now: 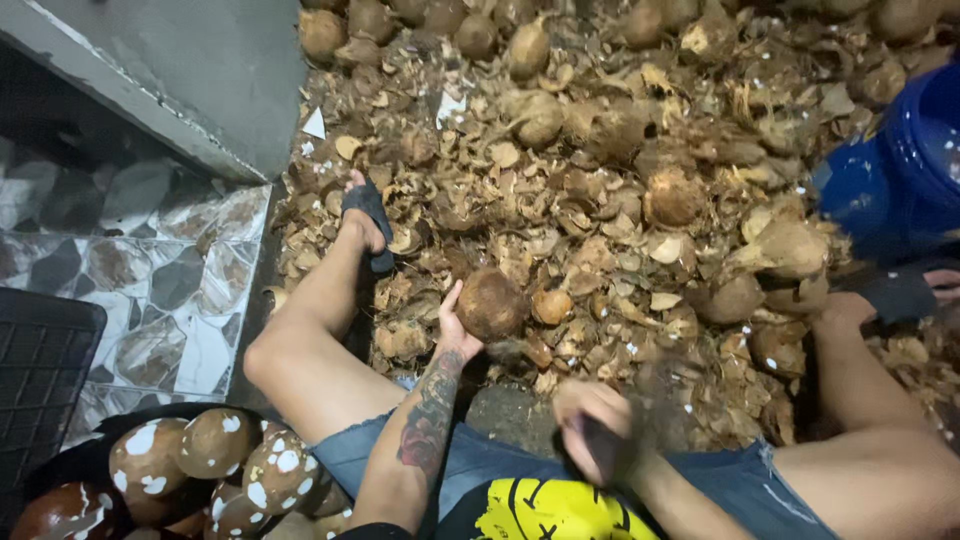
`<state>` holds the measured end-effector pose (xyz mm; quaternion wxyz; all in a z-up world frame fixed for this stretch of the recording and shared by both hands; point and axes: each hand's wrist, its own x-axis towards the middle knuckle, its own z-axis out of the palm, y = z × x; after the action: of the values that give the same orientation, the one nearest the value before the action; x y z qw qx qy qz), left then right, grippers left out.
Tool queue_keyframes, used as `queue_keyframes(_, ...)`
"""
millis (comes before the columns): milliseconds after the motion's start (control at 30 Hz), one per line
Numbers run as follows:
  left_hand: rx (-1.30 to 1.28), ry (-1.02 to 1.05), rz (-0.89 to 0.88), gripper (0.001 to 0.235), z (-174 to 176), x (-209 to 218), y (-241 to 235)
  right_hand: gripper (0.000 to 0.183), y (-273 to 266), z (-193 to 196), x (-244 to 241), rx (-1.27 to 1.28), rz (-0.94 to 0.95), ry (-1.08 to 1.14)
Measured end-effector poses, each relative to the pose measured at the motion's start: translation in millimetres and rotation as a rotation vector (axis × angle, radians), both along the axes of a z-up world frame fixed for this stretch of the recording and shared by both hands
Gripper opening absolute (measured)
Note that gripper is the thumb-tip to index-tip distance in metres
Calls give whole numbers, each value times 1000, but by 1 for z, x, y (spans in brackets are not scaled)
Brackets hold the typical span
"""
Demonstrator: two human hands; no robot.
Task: The person sits on the floor and uses a knife to peel the husk off several coconuts. They rotate the coconuts to remove the fibrous outer layer and place the peeled coconuts into a nearby basket.
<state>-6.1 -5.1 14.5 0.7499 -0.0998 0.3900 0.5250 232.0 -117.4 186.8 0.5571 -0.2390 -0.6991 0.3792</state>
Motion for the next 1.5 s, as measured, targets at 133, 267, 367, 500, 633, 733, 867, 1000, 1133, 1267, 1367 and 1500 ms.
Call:
queue_keyframes(133,87,26,-59,64,30,8,-7,20,-7,-71,10,-1208,237,-605)
queue_keyframes(267,89,21,-33,55,16,13,-10,14,-3,8,2,-1057,233,-297)
queue_keyframes(367,15,94,-65,54,4,14,-1,4,-5,-8,9,51,138,-233)
queue_keyframes(500,-78,156,-62,60,-4,10,-3,15,3,-14,-10,186,-139,-31)
queue_keyframes(633,20,118,-3,39,-4,11,-7,14,9,-56,1,-1279,136,-743)
queue_keyframes(733,86,76,-61,46,-4,8,-2,12,9,-26,-11,-1418,85,-675)
queue_keyframes(867,185,99,-98,55,13,6,16,11,7,-17,-14,-1183,-39,-1021)
queue_keyframes(1000,216,116,-49,57,9,8,17,5,9,48,-25,-1391,24,-872)
queue_keyframes(1133,234,372,66,48,7,-2,12,12,-24,94,-7,-1306,293,-269)
queue_keyframes(1267,-114,68,53,72,12,1,6,11,-9,60,-2,114,195,-140)
queue_keyframes(1367,-20,-35,-21,61,-7,-1,6,20,12,-48,11,72,29,-342)
queue_keyframes(1500,12,73,-178,62,25,2,3,16,8,-86,7,-1402,42,-794)
